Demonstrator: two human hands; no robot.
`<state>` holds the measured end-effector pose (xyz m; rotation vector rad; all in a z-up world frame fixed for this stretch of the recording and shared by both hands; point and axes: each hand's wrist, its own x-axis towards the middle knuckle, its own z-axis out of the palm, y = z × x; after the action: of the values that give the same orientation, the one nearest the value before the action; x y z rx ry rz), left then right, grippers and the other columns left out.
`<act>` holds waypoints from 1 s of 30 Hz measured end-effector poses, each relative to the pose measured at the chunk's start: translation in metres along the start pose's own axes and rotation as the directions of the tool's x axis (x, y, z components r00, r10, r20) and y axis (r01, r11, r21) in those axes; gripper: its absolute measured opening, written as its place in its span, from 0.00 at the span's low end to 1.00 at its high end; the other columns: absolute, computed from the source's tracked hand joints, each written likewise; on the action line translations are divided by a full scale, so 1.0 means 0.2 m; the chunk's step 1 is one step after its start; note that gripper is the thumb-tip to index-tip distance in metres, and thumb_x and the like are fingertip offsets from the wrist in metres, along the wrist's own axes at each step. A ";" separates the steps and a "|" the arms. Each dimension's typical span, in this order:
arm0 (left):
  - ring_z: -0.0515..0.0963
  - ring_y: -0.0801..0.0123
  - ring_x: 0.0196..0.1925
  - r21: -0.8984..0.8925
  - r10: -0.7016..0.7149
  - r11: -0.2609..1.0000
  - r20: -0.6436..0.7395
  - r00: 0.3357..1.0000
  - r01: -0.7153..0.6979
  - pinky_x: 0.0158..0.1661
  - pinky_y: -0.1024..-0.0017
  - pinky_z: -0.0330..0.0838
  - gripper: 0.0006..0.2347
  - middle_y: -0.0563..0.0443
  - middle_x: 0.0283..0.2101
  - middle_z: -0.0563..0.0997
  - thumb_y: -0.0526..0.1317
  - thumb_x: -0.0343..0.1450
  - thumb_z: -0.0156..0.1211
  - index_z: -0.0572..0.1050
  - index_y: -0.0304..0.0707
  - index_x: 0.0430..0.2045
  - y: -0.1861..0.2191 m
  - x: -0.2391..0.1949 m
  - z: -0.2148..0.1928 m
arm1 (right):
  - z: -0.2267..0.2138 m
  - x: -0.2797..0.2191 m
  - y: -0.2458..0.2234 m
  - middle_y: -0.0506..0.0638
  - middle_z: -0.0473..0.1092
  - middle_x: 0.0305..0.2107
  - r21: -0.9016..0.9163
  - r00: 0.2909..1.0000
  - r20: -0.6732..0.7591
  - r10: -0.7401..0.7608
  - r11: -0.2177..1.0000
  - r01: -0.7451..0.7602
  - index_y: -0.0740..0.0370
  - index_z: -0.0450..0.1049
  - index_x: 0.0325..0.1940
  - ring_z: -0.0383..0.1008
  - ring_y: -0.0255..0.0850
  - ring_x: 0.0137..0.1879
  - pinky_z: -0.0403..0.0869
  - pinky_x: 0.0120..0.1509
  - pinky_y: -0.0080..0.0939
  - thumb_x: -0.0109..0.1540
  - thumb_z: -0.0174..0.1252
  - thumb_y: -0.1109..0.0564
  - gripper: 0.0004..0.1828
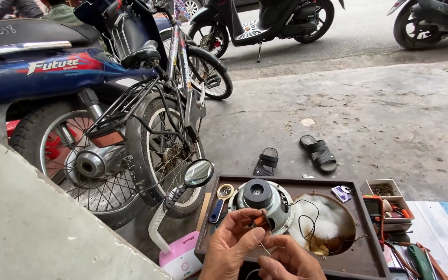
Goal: The person sits on the ground and repairs a speaker by hand. They connect wires to a small component, use a multimeter to test the connection, and then place the component into the speaker enclosure.
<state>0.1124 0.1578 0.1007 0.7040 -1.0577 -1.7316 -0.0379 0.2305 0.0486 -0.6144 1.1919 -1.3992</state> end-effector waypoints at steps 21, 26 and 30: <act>0.92 0.60 0.40 0.041 -0.120 0.991 -0.119 0.986 0.126 0.53 0.70 0.84 0.13 0.39 0.50 0.93 0.33 0.71 0.70 0.85 0.31 0.50 0.17 -0.10 0.20 | -0.02 -0.07 -0.23 0.56 0.87 0.30 -0.314 0.930 0.014 -0.367 0.882 0.353 0.68 0.89 0.46 0.85 0.41 0.37 0.83 0.52 0.40 0.67 0.66 0.58 0.11; 0.94 0.59 0.41 0.062 -0.139 0.987 -0.148 0.979 0.149 0.61 0.65 0.82 0.13 0.42 0.51 0.94 0.35 0.70 0.71 0.85 0.34 0.49 0.16 -0.09 0.20 | 0.02 -0.08 -0.26 0.63 0.91 0.36 -0.231 0.947 -0.026 -0.320 0.924 0.305 0.69 0.81 0.51 0.84 0.45 0.36 0.83 0.61 0.45 0.67 0.64 0.59 0.11; 0.92 0.58 0.43 0.064 -0.140 0.986 -0.155 0.978 0.151 0.55 0.66 0.86 0.13 0.40 0.51 0.92 0.32 0.70 0.69 0.84 0.29 0.50 0.15 -0.08 0.19 | 0.04 -0.08 -0.29 0.63 0.87 0.32 -0.221 0.948 -0.084 -0.307 0.933 0.283 0.69 0.82 0.51 0.86 0.47 0.40 0.83 0.62 0.45 0.69 0.61 0.57 0.13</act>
<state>0.1007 0.1802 0.1447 0.9649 -0.9919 -1.7389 -0.0510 0.2343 0.1083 -0.8976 1.3928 -1.5918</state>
